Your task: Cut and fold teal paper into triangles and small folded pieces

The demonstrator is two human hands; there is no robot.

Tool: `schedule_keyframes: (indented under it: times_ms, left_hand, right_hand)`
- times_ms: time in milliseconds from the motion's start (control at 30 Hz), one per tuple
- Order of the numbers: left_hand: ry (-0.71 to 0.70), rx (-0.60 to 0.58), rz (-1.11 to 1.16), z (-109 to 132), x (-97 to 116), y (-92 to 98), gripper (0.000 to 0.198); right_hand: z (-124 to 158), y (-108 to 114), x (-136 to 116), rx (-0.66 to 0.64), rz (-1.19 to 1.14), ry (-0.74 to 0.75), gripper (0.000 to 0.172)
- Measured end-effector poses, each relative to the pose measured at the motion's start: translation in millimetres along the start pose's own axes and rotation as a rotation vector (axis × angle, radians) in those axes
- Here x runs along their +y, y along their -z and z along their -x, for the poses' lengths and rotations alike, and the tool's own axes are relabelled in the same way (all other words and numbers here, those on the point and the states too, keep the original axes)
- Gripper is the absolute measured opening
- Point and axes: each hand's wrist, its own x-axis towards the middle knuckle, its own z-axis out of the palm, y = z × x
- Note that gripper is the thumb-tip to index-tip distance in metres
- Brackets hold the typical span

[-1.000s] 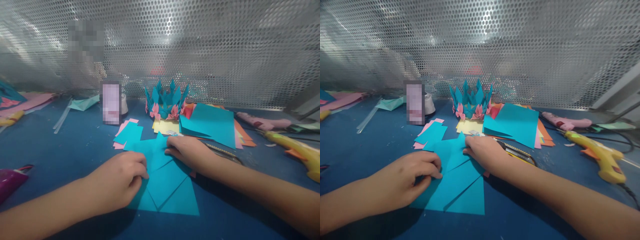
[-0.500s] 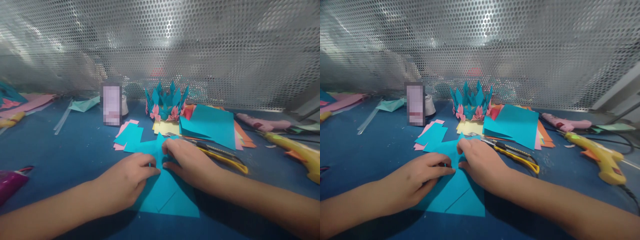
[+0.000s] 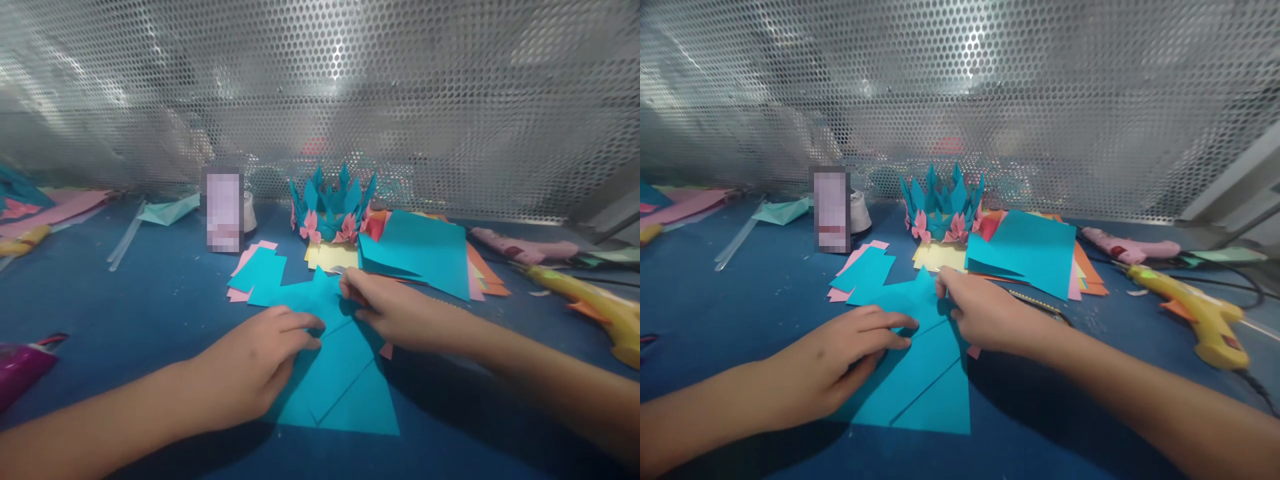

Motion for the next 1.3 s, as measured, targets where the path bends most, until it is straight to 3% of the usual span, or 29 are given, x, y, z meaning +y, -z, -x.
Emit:
schedule_keyframes:
  times_ms: [200, 367, 433, 567, 800, 1033, 1133, 1300]
  left_hand:
    - [0.015, 0.01, 0.005, 2, 1, -0.7, 0.034]
    - [0.027, -0.008, -0.014, -2, 2, -3.5, 0.032]
    - [0.021, -0.012, -0.037, -2, 2, -4.8, 0.035]
    - [0.023, 0.003, -0.058, -1, 1, -8.6, 0.038]
    - [0.07, 0.115, -0.034, -1, 1, -20.4, 0.031]
    - [0.202, 0.146, -0.005, 0, -2, -19.1, 0.019]
    - [0.214, 0.141, -0.044, -4, 1, -16.6, 0.011]
    - [0.178, 0.164, -0.142, -12, 6, -15.5, 0.011]
  right_hand:
    - [1, -3, -8, 0.002, -0.037, -0.049, 0.025]
    - [2, -16, -10, 0.313, 0.118, 0.18, 0.025]
    - [1, -22, -6, 0.372, 0.15, 0.243, 0.022]
    - [-1, -22, 1, 0.342, 0.218, 0.229, 0.023]
    - [-3, 3, 7, 0.199, 0.296, 0.143, 0.028]
    - [12, 16, 23, 0.334, 0.447, 0.165, 0.013]
    - [31, 11, 38, 0.384, 0.536, 0.119, 0.006]
    - [46, -2, 54, 0.399, 0.546, 0.065, 0.01]
